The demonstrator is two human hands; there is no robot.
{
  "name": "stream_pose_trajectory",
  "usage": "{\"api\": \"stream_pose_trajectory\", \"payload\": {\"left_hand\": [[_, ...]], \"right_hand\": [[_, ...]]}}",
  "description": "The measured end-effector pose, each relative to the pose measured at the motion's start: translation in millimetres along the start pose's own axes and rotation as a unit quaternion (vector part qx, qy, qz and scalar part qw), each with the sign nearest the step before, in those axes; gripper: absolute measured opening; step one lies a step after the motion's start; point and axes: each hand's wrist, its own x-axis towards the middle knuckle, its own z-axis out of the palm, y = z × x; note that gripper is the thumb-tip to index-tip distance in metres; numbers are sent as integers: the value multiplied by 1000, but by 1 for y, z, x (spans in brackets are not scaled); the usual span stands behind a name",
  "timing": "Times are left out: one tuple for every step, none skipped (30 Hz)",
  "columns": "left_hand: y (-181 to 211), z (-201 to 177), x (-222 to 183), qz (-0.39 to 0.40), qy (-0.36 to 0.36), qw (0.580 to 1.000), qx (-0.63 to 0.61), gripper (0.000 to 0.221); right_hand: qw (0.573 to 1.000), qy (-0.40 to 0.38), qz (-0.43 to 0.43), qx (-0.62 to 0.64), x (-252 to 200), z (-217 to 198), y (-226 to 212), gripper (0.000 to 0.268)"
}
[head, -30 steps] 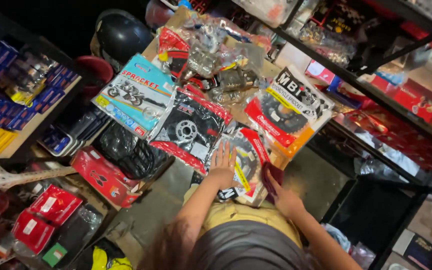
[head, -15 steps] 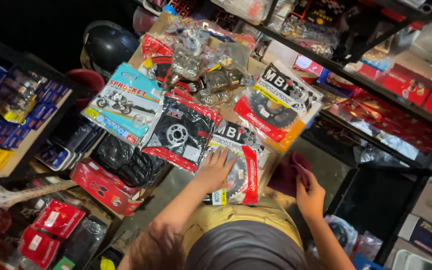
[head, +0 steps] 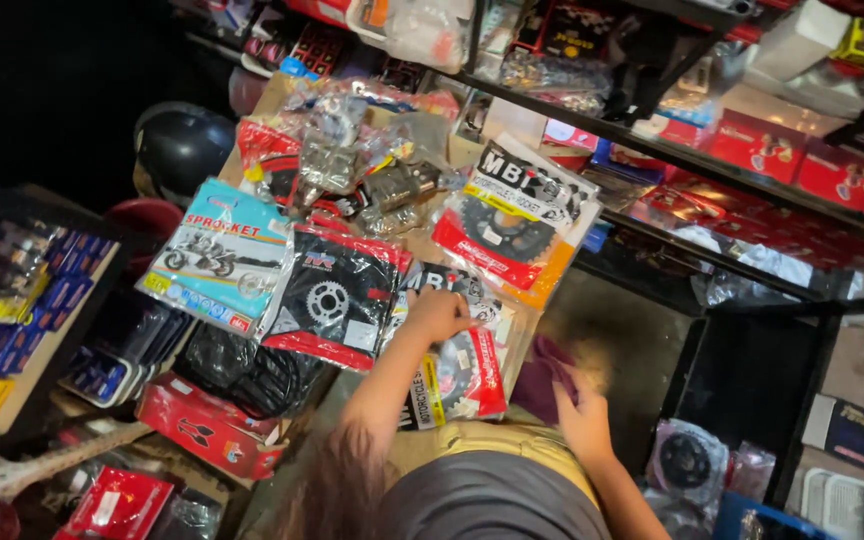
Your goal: Wiping down packaged motorcycle sprockets with a cloth
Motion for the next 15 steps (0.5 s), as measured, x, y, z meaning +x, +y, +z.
{"api": "stream_pose_trajectory", "payload": {"left_hand": [[1,-3,-5,2,-4,1000,2,39],[1,-7,-9,27,0,999,-23,42],[0,-13,-12,50,7,998,-48,45],[-1,-11,-14,50,5,998,-46,45],[-2,-10,-17,59,33,995,-72,32],[-4,-9,-20,68,61,991,-97,21],[3,-15,-27,67,62,991,-98,21],[9,-22,-34,32,111,986,-118,6],[17,-27,-40,-2,160,977,-139,15],[12,-15,-36,-3,161,977,-142,15],[7,-4,-28,11,219,971,-90,9],[3,7,-20,25,277,960,-37,3],[2,8,-13,24,278,959,-42,3],[1,9,-5,6,241,970,-32,2],[-4,13,-5,-18,202,979,-20,5]], "right_hand": [[1000,2,4,1,0,-1,0,39],[1000,15,-1,-13,-1,-1,1,38],[999,27,-8,-26,3,-1,0,38],[999,27,-6,-25,2,0,-5,38],[999,20,10,-28,1,0,-9,37],[999,12,27,-32,1,1,-15,36],[999,11,26,-33,1,5,-23,36],[1000,-15,10,-26,1,10,-32,35],[999,-41,-6,-21,1,12,-40,34],[999,-41,-7,-24,1,16,-57,34],[989,-95,-50,-98,4,21,-73,44],[970,-148,-93,-171,6,26,-90,57],[969,-149,-93,-176,14,33,-99,57],[936,-202,-89,-273,22,40,-109,57],[891,-257,-84,-364,25,51,-117,57]]}}
